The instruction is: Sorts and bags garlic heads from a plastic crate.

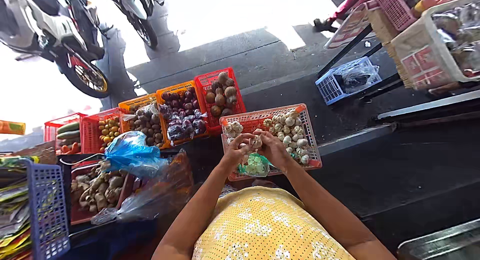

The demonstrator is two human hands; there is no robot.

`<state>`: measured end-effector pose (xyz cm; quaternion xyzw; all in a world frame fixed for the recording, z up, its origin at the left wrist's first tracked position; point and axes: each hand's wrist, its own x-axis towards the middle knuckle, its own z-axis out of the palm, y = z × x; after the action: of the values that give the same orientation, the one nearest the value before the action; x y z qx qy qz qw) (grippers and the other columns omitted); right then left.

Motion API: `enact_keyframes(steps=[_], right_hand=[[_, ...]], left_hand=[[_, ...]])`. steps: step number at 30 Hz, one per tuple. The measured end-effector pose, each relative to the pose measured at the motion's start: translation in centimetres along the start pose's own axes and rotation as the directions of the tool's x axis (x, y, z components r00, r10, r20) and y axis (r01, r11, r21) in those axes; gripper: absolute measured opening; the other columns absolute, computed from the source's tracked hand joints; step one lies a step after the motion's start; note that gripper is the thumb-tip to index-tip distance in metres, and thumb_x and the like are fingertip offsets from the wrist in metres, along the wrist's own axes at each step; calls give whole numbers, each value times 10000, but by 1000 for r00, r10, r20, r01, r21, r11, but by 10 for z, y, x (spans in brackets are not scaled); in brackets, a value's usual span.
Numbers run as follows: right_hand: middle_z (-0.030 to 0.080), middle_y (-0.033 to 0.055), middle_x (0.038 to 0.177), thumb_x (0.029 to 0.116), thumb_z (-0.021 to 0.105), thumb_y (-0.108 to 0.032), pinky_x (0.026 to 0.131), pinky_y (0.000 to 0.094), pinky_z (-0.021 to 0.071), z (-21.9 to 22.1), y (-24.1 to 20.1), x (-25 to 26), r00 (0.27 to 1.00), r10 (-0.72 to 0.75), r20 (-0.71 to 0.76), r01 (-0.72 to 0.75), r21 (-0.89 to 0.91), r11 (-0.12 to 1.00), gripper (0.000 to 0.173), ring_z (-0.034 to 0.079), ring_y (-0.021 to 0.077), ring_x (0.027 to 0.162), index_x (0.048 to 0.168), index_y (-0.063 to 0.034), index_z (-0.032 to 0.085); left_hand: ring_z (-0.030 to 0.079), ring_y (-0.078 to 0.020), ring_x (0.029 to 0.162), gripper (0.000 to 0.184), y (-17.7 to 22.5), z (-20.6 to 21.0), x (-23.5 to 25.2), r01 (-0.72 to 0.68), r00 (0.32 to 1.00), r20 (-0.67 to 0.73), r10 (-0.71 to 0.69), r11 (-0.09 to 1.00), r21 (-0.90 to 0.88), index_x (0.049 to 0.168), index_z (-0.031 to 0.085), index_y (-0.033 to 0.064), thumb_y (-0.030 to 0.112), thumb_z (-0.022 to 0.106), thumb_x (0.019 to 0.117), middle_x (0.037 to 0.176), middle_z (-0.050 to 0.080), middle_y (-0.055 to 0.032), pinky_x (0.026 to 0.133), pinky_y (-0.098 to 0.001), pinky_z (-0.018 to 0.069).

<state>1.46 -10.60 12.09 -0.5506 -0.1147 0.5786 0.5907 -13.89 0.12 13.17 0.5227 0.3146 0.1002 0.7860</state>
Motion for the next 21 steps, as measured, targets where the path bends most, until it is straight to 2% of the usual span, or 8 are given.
enact_keyframes(steps=[2, 4, 6, 8, 13, 17, 19, 21], right_hand=[[694, 118, 1037, 1036, 572, -91, 750, 321, 590, 8, 0, -6, 996, -71, -49, 69, -49, 996, 279, 680, 163, 835, 1292, 22, 580], [694, 108, 971, 1011, 615, -75, 703, 306, 595, 18, -2, -9, 979, -157, -129, 139, -135, 981, 204, 678, 151, 782, 1176, 46, 620], [659, 44, 816, 1006, 618, -100, 638, 274, 536, 21, -3, -8, 948, -270, -168, 233, -211, 949, 120, 614, 103, 678, 995, 14, 652], [649, 25, 764, 1003, 619, -106, 628, 277, 540, 18, -9, -7, 928, -334, -164, 289, -248, 925, 127, 610, 96, 649, 933, -6, 656], [646, 56, 770, 1046, 550, -96, 538, 273, 532, 17, -25, -6, 945, -264, -193, 220, -224, 950, 152, 593, 110, 571, 1029, 33, 627], [579, 20, 751, 1096, 442, -189, 508, 257, 466, 10, -36, -3, 983, -111, -149, 73, -237, 969, 252, 513, 94, 543, 1074, -11, 619], [590, 25, 763, 1122, 321, -354, 511, 274, 472, 10, -40, -5, 996, -52, -66, 22, -390, 921, 442, 529, 102, 562, 1065, -43, 631], [634, 93, 909, 1120, 290, -417, 651, 352, 504, 16, -42, -7, 998, 3, 68, 41, -628, 777, 534, 579, 156, 714, 1187, -16, 635]], left_hand=[[658, -144, 826, 504, 0, 5, -4, -16, 1000, -4, 16, 999, -36, 1418, 485, 39, 75, 662, 948, 1029, 662, -81, 731, -316, 576], [682, -185, 919, 603, 0, 13, -7, -8, 999, -35, 6, 999, -43, 1442, 414, 5, 70, 701, 916, 1118, 658, -140, 812, -352, 591], [679, -179, 971, 569, -1, 21, -9, -1, 999, -49, -2, 998, -65, 1411, 466, -16, 75, 718, 910, 1173, 664, -144, 853, -347, 583], [676, -169, 975, 534, 3, 23, -10, -17, 999, -40, 14, 996, -85, 1391, 501, -10, 45, 712, 904, 1175, 668, -135, 852, -338, 581], [664, -125, 949, 570, 23, 19, -10, -88, 993, 69, 91, 995, -36, 1437, 481, 13, -37, 661, 898, 1149, 664, -93, 846, -304, 570], [662, -122, 998, 591, 28, 13, -12, -116, 979, 174, 104, 991, 60, 1469, 480, 48, -44, 643, 908, 1258, 644, -103, 859, -304, 570], [657, -112, 987, 614, 29, 9, -12, -115, 974, 212, 79, 980, 165, 1491, 468, 59, -17, 652, 910, 1273, 637, -111, 860, -295, 562], [661, -128, 987, 641, 26, 3, -13, -116, 974, 219, 52, 951, 288, 1513, 430, 41, 14, 669, 919, 1257, 643, -138, 880, -315, 557]])
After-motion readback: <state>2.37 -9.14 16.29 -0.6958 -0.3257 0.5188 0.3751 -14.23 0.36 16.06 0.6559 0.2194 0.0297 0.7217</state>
